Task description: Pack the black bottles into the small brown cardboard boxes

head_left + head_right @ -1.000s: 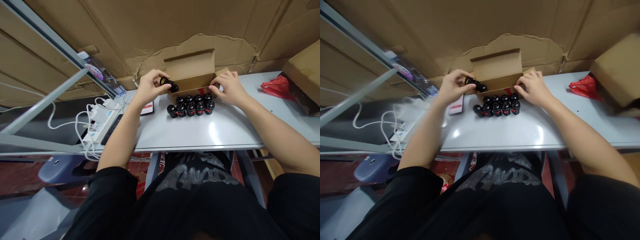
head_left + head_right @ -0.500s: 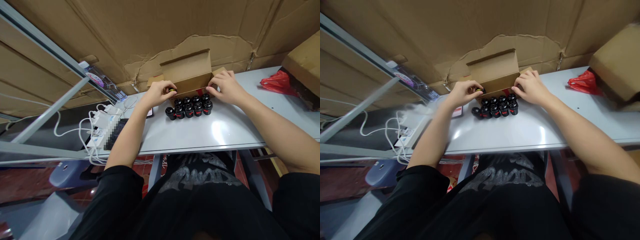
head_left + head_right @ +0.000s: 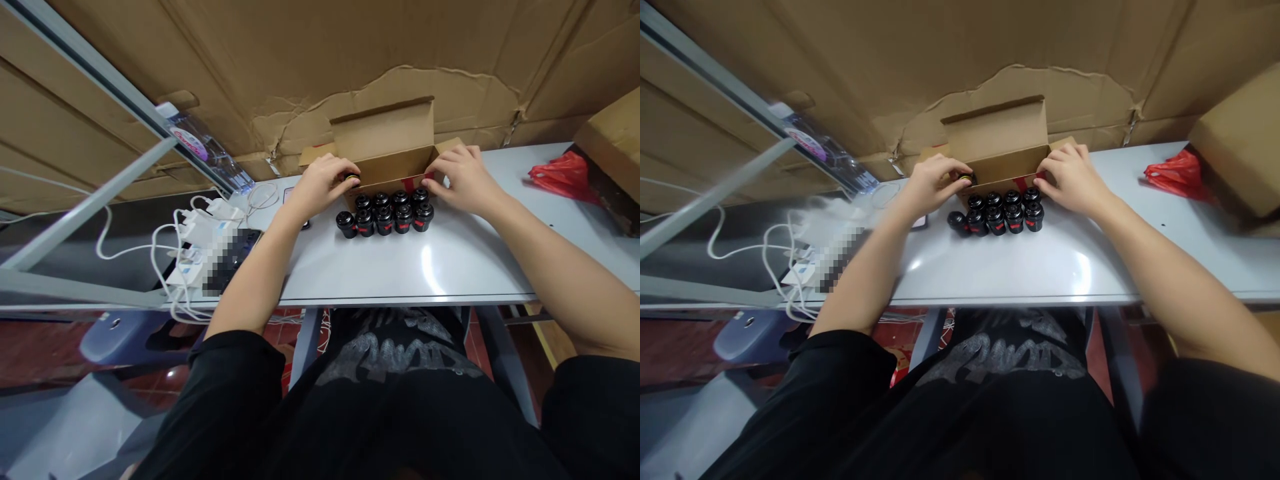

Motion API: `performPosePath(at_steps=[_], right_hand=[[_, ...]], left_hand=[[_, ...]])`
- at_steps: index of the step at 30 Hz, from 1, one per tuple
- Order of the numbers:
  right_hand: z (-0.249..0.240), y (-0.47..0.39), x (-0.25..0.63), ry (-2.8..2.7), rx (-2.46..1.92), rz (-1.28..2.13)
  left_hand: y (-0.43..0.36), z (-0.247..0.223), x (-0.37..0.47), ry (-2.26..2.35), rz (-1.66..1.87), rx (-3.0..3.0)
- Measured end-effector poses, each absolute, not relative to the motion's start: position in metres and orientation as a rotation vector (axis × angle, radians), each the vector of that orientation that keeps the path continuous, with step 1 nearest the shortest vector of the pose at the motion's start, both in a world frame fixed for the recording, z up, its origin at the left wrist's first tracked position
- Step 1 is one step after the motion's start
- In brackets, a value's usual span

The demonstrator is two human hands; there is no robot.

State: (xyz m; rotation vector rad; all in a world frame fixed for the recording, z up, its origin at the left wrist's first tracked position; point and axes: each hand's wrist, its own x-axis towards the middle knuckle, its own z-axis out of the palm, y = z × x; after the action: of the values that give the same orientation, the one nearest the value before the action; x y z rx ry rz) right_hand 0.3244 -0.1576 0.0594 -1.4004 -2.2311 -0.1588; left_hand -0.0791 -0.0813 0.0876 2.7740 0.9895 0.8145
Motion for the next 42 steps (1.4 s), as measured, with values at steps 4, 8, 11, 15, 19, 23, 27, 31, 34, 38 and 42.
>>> performPosePath(at_steps=[4,8,11,15,19,23,27,31,34,38,42], right_hand=[[0.059,-0.158,0.325,-2.234,-1.399,-0.187],[0.058,-0.157,0.325,-2.231,-1.385,-0.188],[0.059,-0.157,0.325,-2.238,-1.382,-0.179],[0.060,-0.158,0.324,-2.240,-1.380,-0.170],[0.060,-0.159,0.324,-2.241,-1.380,-0.157],[0.059,-0.157,0.325,-2.240,-1.370,-0.151],[0.059,-0.156,0.325,-2.240,-1.388,-0.151],[0.061,-0.158,0.323,-2.243,-1.409,-0.149],[0.062,-0.159,0.323,-2.250,-1.394,-0.147],[0.063,-0.159,0.323,-2.258,-1.387,-0.142],[0.063,-0.159,0.323,-2.255,-1.389,-0.123]], left_hand=[[-0.076,0.083,-0.080,1.031,0.850,2.776],[-0.072,0.078,-0.080,1.111,0.913,2.782],[-0.072,0.076,-0.080,1.062,0.856,2.811],[-0.070,0.076,-0.082,1.073,0.837,2.794],[-0.068,0.075,-0.083,1.087,0.860,2.757],[-0.071,0.076,-0.081,1.065,0.856,2.738],[-0.073,0.076,-0.082,1.028,0.846,2.780],[-0.074,0.074,-0.081,0.982,0.830,2.820],[-0.076,0.076,-0.080,0.963,0.797,2.801],[-0.081,0.082,-0.079,0.954,0.631,2.771],[-0.084,0.085,-0.079,0.919,0.564,2.779]])
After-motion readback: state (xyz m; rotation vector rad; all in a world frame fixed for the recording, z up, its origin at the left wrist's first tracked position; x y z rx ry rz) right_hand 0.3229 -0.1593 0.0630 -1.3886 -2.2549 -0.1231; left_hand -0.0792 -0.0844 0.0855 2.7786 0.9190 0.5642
